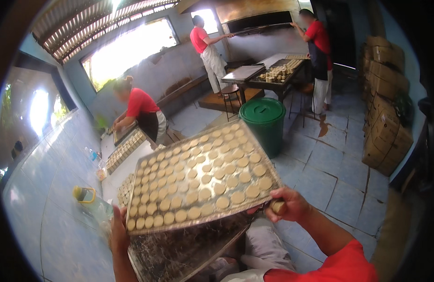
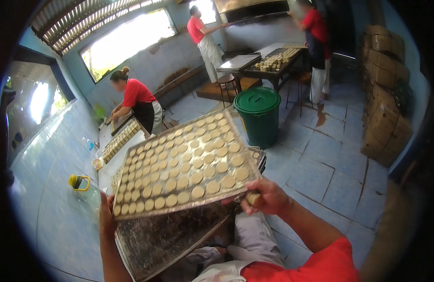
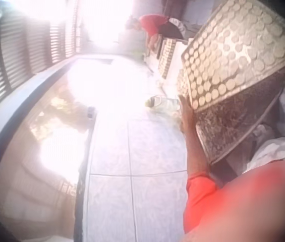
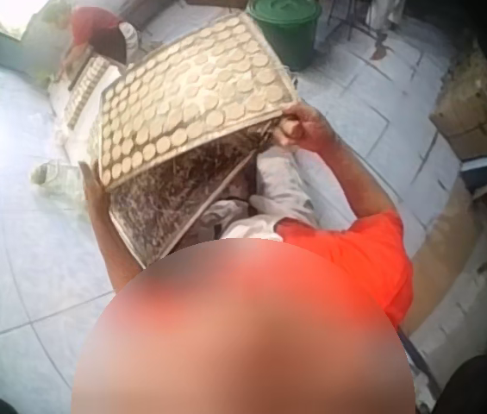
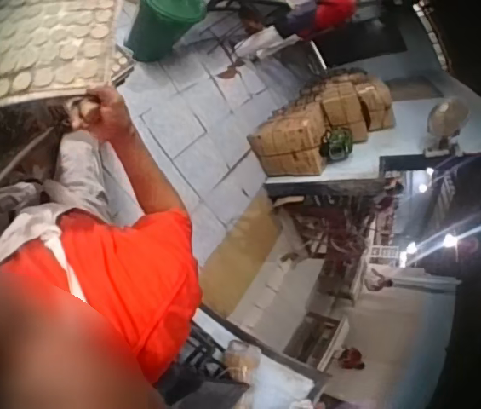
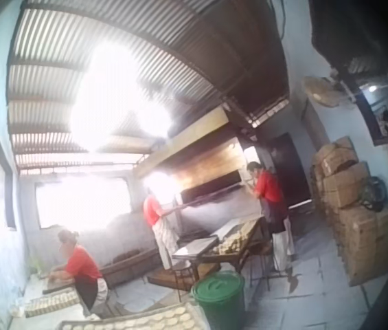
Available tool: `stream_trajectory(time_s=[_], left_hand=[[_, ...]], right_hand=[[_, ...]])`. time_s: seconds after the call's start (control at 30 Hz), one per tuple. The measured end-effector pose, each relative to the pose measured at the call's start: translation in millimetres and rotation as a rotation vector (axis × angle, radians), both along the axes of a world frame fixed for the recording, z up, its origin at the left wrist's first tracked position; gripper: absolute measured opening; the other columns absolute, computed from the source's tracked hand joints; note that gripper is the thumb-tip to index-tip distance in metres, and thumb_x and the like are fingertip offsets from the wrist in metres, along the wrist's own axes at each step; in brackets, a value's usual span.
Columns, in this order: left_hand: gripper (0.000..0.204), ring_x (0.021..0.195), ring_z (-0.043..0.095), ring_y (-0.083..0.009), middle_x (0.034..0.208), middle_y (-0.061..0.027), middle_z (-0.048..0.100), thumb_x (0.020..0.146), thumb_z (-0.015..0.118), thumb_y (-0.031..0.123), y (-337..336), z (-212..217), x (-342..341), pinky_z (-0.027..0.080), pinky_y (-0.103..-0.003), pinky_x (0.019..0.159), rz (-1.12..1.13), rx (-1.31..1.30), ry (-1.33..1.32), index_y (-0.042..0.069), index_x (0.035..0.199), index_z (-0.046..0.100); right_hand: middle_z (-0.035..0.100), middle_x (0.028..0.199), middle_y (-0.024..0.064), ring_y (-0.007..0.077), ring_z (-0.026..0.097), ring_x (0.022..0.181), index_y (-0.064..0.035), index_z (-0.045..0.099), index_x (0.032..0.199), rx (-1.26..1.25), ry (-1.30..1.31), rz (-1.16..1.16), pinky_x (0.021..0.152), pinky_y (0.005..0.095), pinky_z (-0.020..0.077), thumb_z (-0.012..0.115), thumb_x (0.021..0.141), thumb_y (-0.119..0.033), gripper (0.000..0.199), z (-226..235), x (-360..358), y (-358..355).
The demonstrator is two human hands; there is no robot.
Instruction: The person repeatedly picks up small, round, beige discs and places them onto a metal baking tray, arranging them in neat rows. The person works continuously, filling the tray with the discs.
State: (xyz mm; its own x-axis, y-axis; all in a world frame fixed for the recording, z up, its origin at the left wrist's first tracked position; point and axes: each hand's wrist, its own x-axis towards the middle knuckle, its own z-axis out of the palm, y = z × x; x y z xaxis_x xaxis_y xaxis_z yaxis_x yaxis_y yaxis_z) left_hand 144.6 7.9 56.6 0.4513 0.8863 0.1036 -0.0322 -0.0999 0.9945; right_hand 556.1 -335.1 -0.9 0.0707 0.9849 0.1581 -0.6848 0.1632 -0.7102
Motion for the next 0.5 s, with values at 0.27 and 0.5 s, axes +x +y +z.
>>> stream_trajectory(time_s=[0.27,0.5], left_hand=[[0.064,0.066,0.046,-0.0047,0.076,0.0046,0.054,0.111,0.052,0.055,-77.9,-9.6,24.2,0.037,-0.022,0.059,-0.181,0.065,0.394,-0.002,0.14,0.062],[0.037,0.078,0.053,-0.0081,0.086,0.0005,0.059,0.107,0.062,0.028,-177.6,-49.0,20.2,0.043,-0.024,0.07,-0.027,0.23,0.529,0.002,0.133,0.067]], right_hand=[[0.071,0.124,0.0318,0.0201,0.064,0.061,0.0083,0.048,0.147,-0.035,-0.1,-0.44,0.058,0.0306,0.0552,0.04,0.108,-0.025,0.052,-11.5,55.5,-18.9],[0.074,0.123,0.0258,0.0176,0.063,0.064,0.004,0.053,0.144,0.058,-0.362,-0.581,0.057,0.0296,0.0505,0.037,0.111,-0.027,0.048,-30.1,140.9,19.1]])
